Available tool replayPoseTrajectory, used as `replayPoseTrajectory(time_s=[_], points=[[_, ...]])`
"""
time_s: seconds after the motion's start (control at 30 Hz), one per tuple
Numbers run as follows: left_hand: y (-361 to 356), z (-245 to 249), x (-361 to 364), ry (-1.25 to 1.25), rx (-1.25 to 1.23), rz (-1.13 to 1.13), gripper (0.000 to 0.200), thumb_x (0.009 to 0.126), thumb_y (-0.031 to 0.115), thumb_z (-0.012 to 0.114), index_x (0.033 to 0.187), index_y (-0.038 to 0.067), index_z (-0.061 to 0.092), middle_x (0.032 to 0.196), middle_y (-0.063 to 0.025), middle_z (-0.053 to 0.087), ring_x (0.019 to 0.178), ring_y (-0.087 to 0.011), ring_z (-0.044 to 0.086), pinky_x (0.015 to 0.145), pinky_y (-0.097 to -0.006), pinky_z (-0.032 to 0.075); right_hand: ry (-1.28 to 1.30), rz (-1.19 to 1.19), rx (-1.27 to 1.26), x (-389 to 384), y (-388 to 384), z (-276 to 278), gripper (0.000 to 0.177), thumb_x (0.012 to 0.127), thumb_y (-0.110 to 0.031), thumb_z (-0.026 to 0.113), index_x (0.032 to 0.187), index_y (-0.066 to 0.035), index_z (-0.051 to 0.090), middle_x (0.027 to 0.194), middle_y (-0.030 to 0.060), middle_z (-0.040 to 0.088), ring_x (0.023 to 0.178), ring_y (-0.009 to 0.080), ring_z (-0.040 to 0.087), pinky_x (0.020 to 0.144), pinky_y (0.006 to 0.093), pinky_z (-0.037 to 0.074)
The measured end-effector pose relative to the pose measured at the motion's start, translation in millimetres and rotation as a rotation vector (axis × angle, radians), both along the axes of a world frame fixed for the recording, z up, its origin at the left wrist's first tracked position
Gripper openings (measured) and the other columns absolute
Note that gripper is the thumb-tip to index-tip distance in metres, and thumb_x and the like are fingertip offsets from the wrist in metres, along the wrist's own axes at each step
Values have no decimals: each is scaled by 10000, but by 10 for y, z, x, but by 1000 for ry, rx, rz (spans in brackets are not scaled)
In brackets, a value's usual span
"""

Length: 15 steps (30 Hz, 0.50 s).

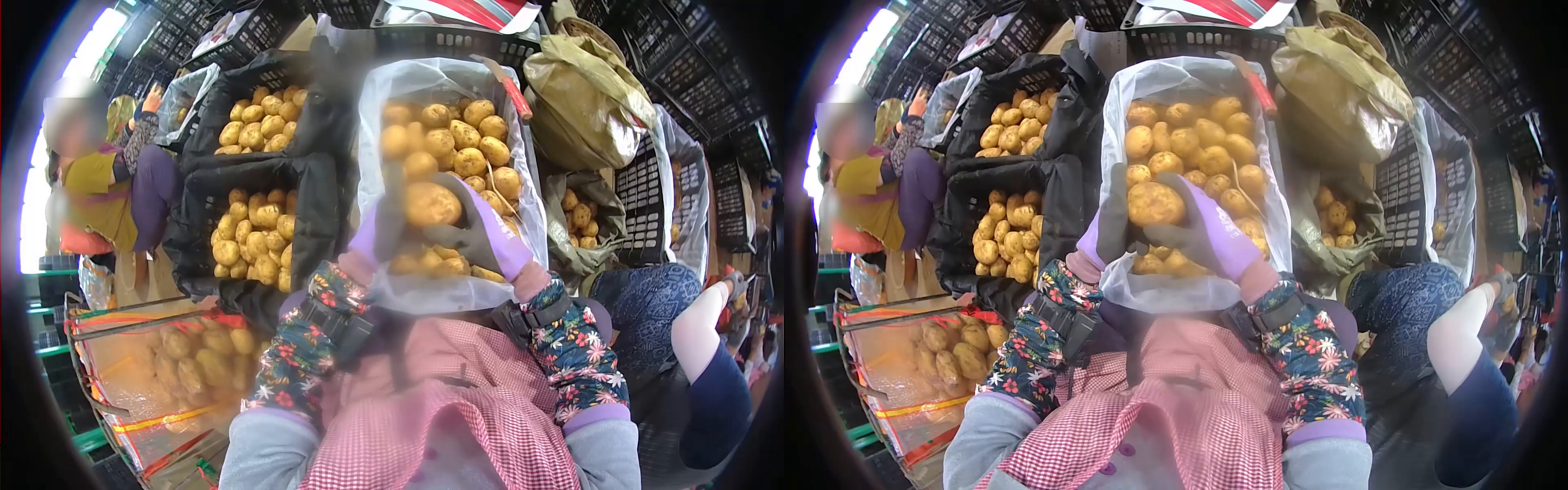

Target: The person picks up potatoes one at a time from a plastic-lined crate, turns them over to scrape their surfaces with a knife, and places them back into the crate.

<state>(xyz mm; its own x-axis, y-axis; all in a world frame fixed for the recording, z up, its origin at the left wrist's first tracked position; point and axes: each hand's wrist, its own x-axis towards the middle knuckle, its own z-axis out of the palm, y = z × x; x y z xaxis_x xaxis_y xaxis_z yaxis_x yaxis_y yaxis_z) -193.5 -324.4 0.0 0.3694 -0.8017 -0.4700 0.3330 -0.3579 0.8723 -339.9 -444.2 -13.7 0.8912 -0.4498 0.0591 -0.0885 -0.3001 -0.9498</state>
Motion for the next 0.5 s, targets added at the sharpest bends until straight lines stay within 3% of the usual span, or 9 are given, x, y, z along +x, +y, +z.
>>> replayPoseTrajectory(time_s=[0.07,0.13,0.17,0.27,0.33,0.43,0.47,0.5], points=[[-14,-62,84,-71,52,-55,676,1024,606,250,1104,20,578,732,-58,657,487,-131,581,424,-254,433,-19,-6,-166,31,11,38,760,790,-319,796,1396,-19,448,1313,240,528,1233,392,504,1021,441,434],[-15,-176,119,-177,62,-79,585,1011,555,365,1041,21,604,713,-78,655,561,-153,613,494,-299,470,-20,-9,-458,46,42,183,753,799,-308,791,1394,-4,443,1298,244,532,1223,391,509,1015,436,437],[5,-225,123,-231,73,-95,543,1005,529,423,1009,22,616,704,-87,654,599,-164,629,529,-322,488,2,-31,-446,50,78,167,747,801,-301,788,1390,1,442,1298,247,530,1228,393,504,1018,438,433],[-40,-47,-8,-270,18,-15,605,1043,521,270,876,31,583,557,-56,570,420,-131,521,395,-277,388,14,-104,-419,38,143,92,718,818,-286,773,1381,11,440,1285,244,535,1214,382,514,1006,431,440],[-56,-80,-55,-285,46,11,604,1035,514,301,810,27,580,549,-62,562,413,-136,517,397,-279,385,-47,-143,-393,24,195,25,684,844,-287,755,1375,8,441,1256,225,552,1166,353,554,972,411,467],[-91,-32,-165,-316,-43,72,609,1020,525,356,747,27,576,551,-67,563,410,-141,511,400,-275,383,-75,-259,349,37,268,33,614,889,-262,723,1363,10,442,1175,167,585,1039,278,608,896,362,507],[-101,11,-206,-327,-97,90,612,1014,533,376,731,28,575,554,-68,566,410,-142,509,401,-273,382,-99,-264,265,57,251,35,536,967,-359,614,1353,-20,461,1141,109,599,898,178,615,784,295,522],[-122,50,-216,-272,-115,74,608,1010,537,392,729,30,577,558,-67,572,415,-138,511,403,-269,383,-83,-196,358,34,183,61,521,980,-406,568,1331,-31,480,1128,99,604,876,158,609,761,282,514]])
